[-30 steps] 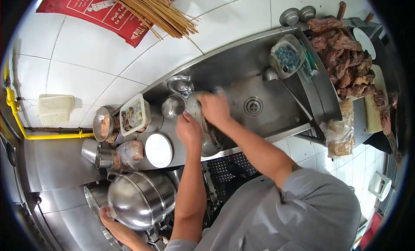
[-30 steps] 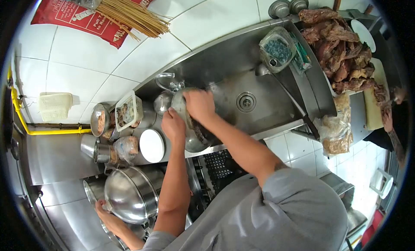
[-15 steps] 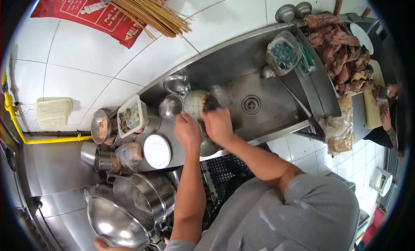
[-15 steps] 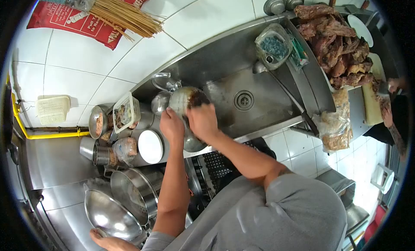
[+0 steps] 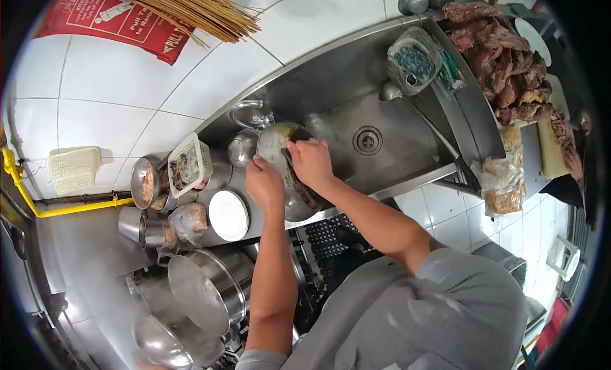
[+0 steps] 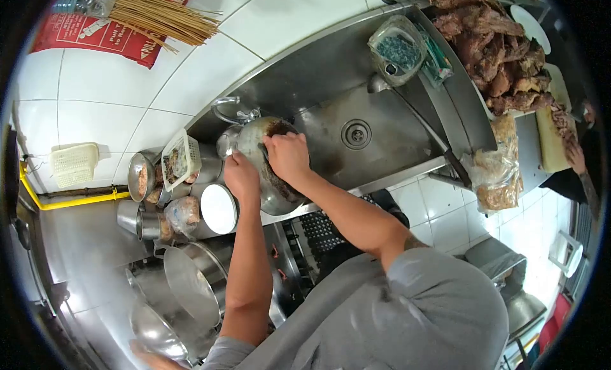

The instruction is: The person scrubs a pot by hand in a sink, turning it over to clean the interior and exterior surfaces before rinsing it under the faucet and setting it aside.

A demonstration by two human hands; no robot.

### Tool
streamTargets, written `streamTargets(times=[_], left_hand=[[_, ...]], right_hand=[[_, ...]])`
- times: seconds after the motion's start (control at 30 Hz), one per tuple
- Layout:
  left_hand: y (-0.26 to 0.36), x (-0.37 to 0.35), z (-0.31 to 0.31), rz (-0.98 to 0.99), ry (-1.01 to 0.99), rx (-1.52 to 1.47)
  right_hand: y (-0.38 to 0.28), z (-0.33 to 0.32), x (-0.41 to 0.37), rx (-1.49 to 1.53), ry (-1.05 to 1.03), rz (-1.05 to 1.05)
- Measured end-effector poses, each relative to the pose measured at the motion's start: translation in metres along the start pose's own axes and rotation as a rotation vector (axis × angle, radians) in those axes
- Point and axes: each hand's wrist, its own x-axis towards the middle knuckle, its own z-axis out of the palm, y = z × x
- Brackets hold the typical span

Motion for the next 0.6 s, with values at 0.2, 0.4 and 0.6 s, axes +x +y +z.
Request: streamTargets(times=[0.2,0.4,0.6], left_hand=[[0.003,-0.001,0.000,-0.010,-0.032,-0.008],[0.006,0.000,-0.004,-0.053,-0.035,-0.089],[0.002,0.000,0.006,0.058,0.007,-0.063]], right_hand=[[0.011,-0.018,-0.083,-0.013,-0.023,-0.186],[-0.018,-0.008,-0.028,-0.100,0.064,-0.156],[-0.014,-0.019,-0.045,-0.117,0.024,-0.163]])
